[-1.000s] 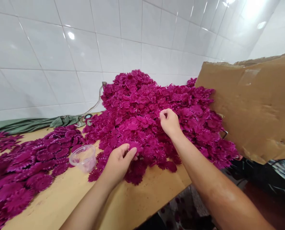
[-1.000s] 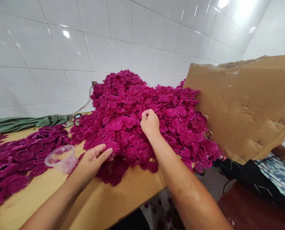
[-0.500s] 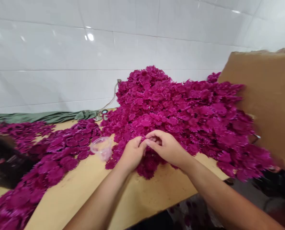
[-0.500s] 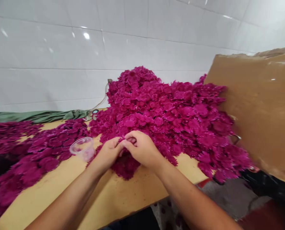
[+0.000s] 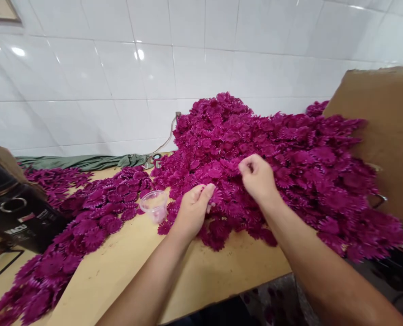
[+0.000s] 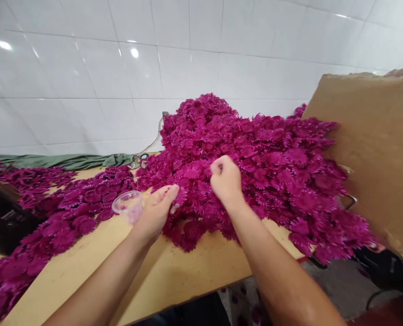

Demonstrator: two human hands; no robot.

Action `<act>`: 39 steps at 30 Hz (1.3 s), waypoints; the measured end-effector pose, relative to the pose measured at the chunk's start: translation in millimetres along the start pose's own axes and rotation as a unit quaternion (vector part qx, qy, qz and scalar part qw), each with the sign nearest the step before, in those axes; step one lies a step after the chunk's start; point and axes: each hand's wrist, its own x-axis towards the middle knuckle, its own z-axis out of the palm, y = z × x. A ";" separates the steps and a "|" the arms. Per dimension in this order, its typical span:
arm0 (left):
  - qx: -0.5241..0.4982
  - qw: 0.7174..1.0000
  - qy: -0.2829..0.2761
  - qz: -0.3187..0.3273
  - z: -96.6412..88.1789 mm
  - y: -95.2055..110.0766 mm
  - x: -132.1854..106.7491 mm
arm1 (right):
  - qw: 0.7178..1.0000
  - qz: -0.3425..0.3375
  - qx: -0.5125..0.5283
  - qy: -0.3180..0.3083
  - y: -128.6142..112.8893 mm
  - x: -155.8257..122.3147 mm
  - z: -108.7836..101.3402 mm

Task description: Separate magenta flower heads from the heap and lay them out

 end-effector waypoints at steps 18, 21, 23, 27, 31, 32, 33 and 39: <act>0.051 0.995 0.016 -0.084 -10.1 -2.9 1.4 | 0.947 0.009 0.106 -0.304 -31.0 -50.2 14.1; 0.047 0.996 -0.004 -0.082 -8.9 -2.9 -1.4 | 0.925 0.053 0.174 -0.334 -26.5 -44.7 15.0; 0.049 0.996 -0.017 -0.069 -8.4 -2.5 -4.2 | 0.930 0.060 0.181 -0.314 -24.3 -42.9 14.1; 0.083 0.995 -0.031 -0.036 -8.1 -3.0 -5.9 | 0.945 0.070 0.177 -0.264 -22.6 -46.4 16.6; 0.120 0.993 -0.003 -0.016 -5.6 -3.5 -3.4 | 0.975 0.049 0.114 -0.186 -23.0 -44.4 25.6; 0.122 0.992 0.006 -0.012 -4.9 -2.9 -3.7 | 0.982 0.037 0.094 -0.161 -21.2 -39.4 26.2; 0.121 0.993 0.011 -0.007 -4.6 -2.0 -5.0 | 0.989 0.026 0.072 -0.125 -18.1 -32.2 25.2; 0.100 0.995 -0.012 -0.018 -16.0 4.9 -18.5 | 0.990 0.112 0.040 0.075 8.0 13.5 -8.5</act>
